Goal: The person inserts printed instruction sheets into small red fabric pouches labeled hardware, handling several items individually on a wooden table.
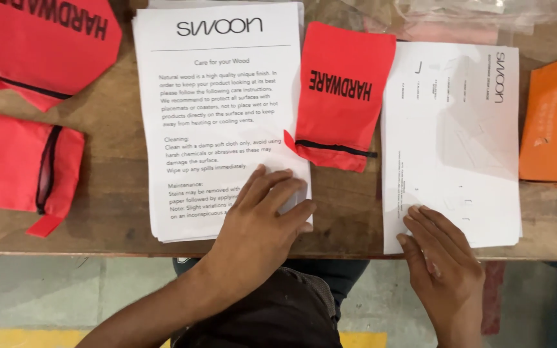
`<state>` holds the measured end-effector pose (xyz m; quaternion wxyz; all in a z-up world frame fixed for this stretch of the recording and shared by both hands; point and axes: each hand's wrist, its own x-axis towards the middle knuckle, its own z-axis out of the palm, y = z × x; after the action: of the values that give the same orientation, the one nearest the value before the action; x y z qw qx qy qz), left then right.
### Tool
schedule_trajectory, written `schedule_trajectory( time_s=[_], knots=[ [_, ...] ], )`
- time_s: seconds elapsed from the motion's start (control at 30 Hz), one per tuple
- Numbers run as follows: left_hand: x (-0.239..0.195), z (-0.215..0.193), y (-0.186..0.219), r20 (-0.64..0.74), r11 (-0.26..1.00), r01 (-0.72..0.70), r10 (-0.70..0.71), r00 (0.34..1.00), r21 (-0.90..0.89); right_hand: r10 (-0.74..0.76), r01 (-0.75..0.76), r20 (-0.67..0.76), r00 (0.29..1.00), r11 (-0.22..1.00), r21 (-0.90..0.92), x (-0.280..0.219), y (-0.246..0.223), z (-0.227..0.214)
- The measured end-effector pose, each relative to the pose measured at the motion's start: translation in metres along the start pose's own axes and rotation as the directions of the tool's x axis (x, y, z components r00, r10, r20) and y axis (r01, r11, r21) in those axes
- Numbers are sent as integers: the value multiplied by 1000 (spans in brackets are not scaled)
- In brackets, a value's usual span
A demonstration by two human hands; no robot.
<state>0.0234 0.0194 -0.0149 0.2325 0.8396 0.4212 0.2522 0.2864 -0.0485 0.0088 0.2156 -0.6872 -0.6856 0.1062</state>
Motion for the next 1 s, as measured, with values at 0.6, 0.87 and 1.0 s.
schedule_trajectory(
  time_s=[0.6,0.87,1.0],
  knots=[
    [-28,-8,4,-151,751,422,-559,815,-508,-174,150,-163,971,977,-149,-24,-37,22],
    [-28,-16,-12,-204,807,135,-301,931,-575,-61,-42,127,990,732,679,17,-89,104],
    [-29,-14,-36,-169,852,65,-177,970,-519,-97,-148,201,975,393,908,19,-83,108]
  ],
)
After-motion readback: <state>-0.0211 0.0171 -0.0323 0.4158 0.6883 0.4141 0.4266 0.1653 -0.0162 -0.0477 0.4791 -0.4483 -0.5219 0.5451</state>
